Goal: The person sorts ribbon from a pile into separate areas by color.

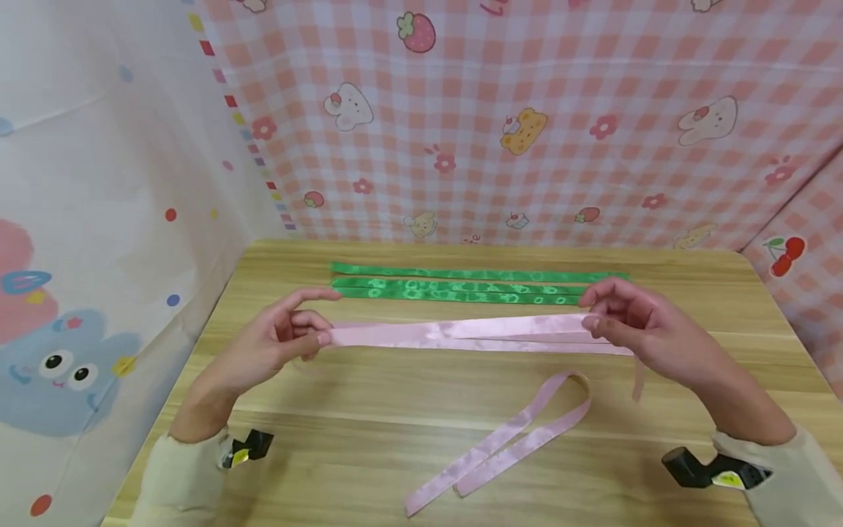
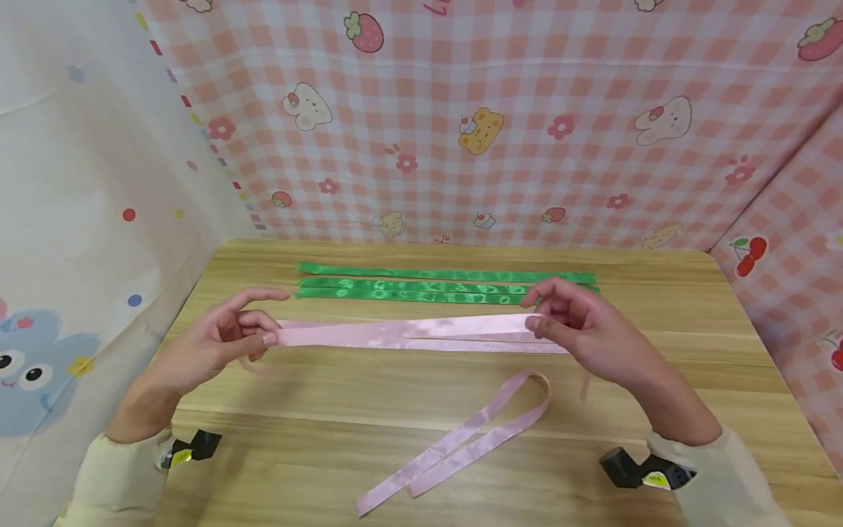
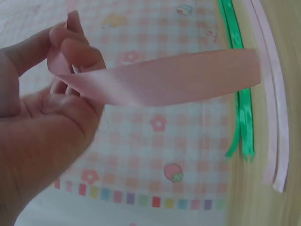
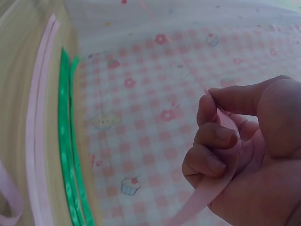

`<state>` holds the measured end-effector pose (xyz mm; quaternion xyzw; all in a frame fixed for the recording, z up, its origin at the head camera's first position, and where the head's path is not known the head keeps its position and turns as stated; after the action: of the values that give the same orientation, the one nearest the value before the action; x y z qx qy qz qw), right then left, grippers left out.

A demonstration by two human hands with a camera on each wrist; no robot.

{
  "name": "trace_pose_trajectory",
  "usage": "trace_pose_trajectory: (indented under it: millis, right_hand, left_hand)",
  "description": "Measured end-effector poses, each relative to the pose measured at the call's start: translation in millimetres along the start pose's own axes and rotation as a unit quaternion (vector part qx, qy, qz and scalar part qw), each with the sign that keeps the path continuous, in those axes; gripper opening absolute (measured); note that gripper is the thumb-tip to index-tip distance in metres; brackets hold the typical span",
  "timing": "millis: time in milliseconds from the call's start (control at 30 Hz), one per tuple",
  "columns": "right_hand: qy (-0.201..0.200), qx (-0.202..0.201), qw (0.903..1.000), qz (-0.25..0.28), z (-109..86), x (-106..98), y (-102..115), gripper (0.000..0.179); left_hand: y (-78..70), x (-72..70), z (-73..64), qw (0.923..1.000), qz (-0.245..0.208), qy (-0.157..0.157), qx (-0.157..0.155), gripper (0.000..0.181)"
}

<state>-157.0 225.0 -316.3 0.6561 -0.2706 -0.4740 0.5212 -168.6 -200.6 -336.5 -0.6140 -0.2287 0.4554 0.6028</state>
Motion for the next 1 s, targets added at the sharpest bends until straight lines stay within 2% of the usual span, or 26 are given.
trace_pose_trajectory:
  millis: [167, 333, 567, 767, 1000]
  right_hand:
    - [-0.020, 0.020, 0.9993, -0.026, -4.7, -9, -17, 0.025]
    - [-0.027, 0.019, 0.9989, -0.032, -9.1, -20, -29, 0.029]
    - [-0.030, 0.006, 0.9995, -0.008, -17.5, -34, -37, 0.031]
    - [-0.057, 0.025, 0.9973, -0.038, -23.5, -43, -43, 0.025]
    - [-0.079, 0.054, 0.9943, -0.047, -30.9, -55, -61, 0.023]
  left_hand:
    - [12.8, -10.0, -2.6, 0.9982, 0.020, -0.032, -0.046, 0.043]
    - [20.3, -16.7, -5.6, 0.9988, 0.008, -0.028, -0.038, 0.044]
    - [29.0, -27.3, -9.5, 0.9951, 0.025, -0.054, -0.078, 0.039]
    - [32.9, -31.8, -11.1, 0.9956, 0.017, -0.054, -0.074, 0.035]
    - [47.5, -40.6, -16.8, 0.9908, 0.020, -0.078, -0.109, 0.030]
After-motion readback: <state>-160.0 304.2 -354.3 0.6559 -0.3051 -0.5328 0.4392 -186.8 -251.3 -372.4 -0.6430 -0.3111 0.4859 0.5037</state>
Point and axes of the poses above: each hand's wrist, its own z-axis towards the middle knuckle, its own x-axis out of the palm, y = z × x, the point moved 6 cm from there along z, towards the middle knuckle, and after that the axes turned 10 degrees about x, right-handed, at the moved point
